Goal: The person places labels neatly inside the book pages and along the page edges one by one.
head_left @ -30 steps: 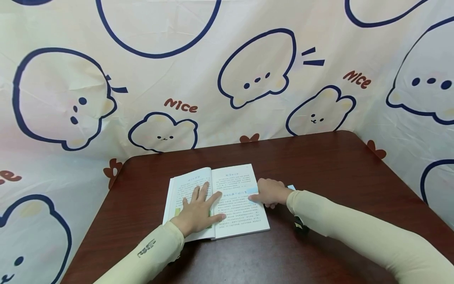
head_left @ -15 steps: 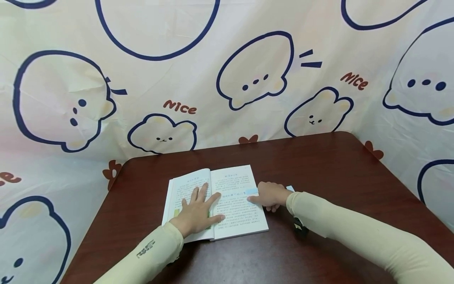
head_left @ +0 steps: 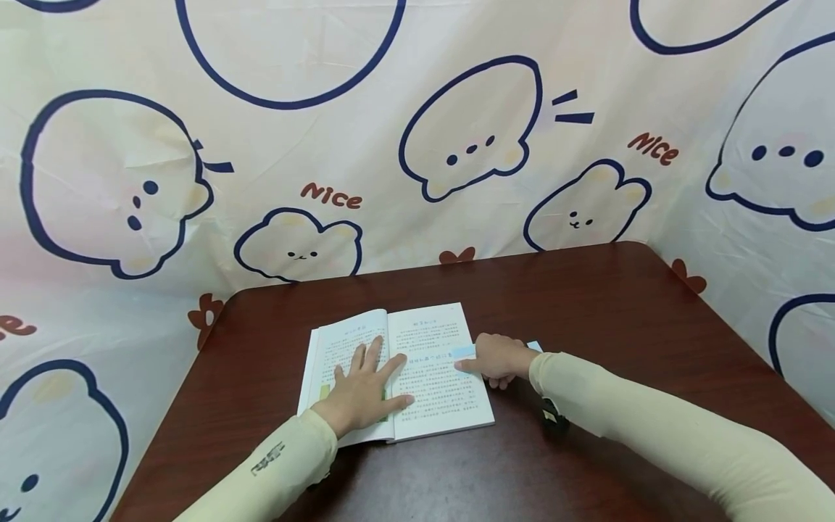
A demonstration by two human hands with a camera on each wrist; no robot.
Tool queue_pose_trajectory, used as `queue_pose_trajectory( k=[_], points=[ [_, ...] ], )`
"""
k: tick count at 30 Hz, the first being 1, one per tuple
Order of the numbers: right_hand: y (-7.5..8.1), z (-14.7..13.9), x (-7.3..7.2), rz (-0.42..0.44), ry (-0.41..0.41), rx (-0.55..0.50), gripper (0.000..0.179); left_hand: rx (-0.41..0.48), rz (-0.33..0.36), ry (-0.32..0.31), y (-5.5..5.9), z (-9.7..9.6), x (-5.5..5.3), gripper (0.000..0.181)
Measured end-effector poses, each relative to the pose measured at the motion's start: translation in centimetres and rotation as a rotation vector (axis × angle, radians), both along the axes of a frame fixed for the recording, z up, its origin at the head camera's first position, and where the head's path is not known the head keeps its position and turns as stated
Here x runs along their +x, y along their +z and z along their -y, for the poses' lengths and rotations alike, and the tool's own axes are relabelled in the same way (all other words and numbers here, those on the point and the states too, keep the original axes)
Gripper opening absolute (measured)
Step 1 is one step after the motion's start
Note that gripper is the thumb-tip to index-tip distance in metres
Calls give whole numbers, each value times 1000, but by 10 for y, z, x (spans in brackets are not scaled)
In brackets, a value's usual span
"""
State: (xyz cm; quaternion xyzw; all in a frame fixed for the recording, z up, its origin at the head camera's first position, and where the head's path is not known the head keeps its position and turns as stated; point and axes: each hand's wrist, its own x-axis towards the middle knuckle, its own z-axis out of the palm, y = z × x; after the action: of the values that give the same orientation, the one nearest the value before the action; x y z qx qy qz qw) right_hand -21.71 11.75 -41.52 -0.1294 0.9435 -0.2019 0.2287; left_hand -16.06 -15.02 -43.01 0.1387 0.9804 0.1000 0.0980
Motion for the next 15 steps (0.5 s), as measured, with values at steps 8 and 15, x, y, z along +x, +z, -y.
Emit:
queue_pose_trajectory(
  k=[8, 15],
  points=[
    [7, -10, -3, 112, 68, -71, 55, 1, -1, -7, -1, -1, -1, 75],
    [0, -6, -4, 66, 29, -37, 55, 3, -3, -8, 1, -1, 1, 75]
  ],
)
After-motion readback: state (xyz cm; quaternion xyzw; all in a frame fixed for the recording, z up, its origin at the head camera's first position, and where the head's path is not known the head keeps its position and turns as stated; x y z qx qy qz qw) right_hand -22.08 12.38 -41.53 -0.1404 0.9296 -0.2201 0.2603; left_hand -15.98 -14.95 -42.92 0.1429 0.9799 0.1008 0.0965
